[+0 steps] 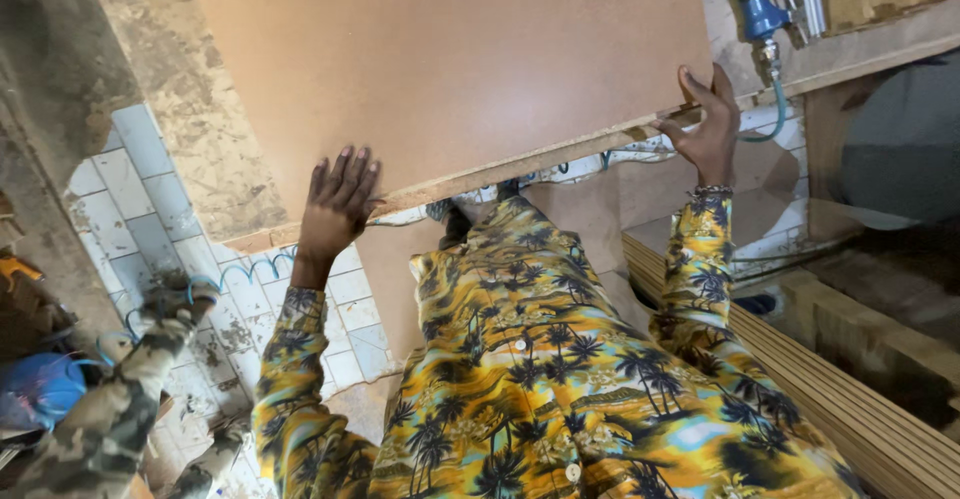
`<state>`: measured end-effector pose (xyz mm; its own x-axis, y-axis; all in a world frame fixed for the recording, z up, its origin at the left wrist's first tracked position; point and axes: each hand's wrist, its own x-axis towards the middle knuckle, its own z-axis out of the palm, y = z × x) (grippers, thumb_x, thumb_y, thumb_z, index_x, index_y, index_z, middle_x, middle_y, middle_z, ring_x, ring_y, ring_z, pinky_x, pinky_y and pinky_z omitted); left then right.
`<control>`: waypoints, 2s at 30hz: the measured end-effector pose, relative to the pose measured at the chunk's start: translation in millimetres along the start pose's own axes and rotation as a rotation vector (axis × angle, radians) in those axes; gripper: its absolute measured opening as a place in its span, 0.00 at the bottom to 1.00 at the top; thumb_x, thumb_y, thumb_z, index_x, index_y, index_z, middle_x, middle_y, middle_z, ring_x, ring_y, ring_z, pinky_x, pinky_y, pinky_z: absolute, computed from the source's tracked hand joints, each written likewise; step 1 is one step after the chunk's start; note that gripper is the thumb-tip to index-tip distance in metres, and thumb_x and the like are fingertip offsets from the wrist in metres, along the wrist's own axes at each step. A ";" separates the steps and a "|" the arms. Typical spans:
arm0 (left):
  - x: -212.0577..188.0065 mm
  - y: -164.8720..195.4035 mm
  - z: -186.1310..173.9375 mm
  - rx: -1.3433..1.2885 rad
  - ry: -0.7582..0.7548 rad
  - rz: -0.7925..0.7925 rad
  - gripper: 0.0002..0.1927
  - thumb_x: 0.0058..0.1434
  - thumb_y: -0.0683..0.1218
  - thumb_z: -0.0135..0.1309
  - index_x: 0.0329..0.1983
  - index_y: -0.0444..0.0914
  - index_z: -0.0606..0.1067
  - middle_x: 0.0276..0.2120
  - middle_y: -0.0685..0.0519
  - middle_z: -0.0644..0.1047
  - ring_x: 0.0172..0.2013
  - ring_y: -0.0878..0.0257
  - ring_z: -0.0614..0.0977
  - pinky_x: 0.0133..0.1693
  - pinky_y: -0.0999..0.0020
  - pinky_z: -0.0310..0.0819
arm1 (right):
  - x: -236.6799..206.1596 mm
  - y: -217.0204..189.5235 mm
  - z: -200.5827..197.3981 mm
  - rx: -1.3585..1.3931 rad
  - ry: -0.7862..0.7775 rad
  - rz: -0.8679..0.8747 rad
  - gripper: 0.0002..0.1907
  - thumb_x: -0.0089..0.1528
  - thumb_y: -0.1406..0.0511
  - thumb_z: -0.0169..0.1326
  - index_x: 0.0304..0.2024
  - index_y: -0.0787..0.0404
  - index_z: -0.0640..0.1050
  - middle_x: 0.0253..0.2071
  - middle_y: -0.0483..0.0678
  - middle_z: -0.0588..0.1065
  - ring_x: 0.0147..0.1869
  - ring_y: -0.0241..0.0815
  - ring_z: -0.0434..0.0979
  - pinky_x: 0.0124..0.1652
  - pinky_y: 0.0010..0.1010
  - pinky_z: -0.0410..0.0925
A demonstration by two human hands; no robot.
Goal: The person positions a large wood panel on a workbench, aligning its edges with the panel beneath. They pick up a pneumatic nail gun and fasten the panel, then lift, flip and reposition the panel, and place a narrow wooden strip along its edge while adjusting the stack.
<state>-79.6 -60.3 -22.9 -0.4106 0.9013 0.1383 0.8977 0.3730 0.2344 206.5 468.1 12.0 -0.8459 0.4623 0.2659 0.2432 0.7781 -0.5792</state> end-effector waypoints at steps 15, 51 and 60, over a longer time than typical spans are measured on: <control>2.9 15.6 16.7 -0.069 0.105 -0.061 0.24 0.72 0.46 0.47 0.70 0.34 0.69 0.72 0.41 0.65 0.73 0.43 0.62 0.71 0.38 0.49 | -1.3 12.2 17.3 0.046 0.144 0.078 0.31 0.50 0.73 0.74 0.57 0.68 0.82 0.58 0.64 0.75 0.60 0.58 0.80 0.59 0.38 0.75; 10.9 50.8 44.0 0.028 0.016 -0.214 0.30 0.77 0.49 0.46 0.77 0.32 0.59 0.76 0.37 0.56 0.75 0.32 0.52 0.70 0.29 0.44 | -10.1 32.8 31.0 0.073 0.154 0.177 0.32 0.53 0.73 0.74 0.60 0.63 0.82 0.72 0.71 0.64 0.75 0.61 0.72 0.69 0.41 0.70; 4.7 39.4 65.5 0.093 0.048 -0.151 0.30 0.76 0.48 0.46 0.75 0.27 0.58 0.74 0.30 0.56 0.73 0.29 0.54 0.69 0.27 0.48 | -5.1 22.8 25.6 -0.081 0.152 0.132 0.33 0.48 0.72 0.78 0.57 0.68 0.83 0.68 0.73 0.66 0.72 0.64 0.71 0.66 0.42 0.68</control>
<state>-35.7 -26.9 -76.0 -0.5470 0.8227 0.1547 0.8352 0.5241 0.1666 204.2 472.6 -22.2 -0.7246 0.6164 0.3082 0.3894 0.7352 -0.5548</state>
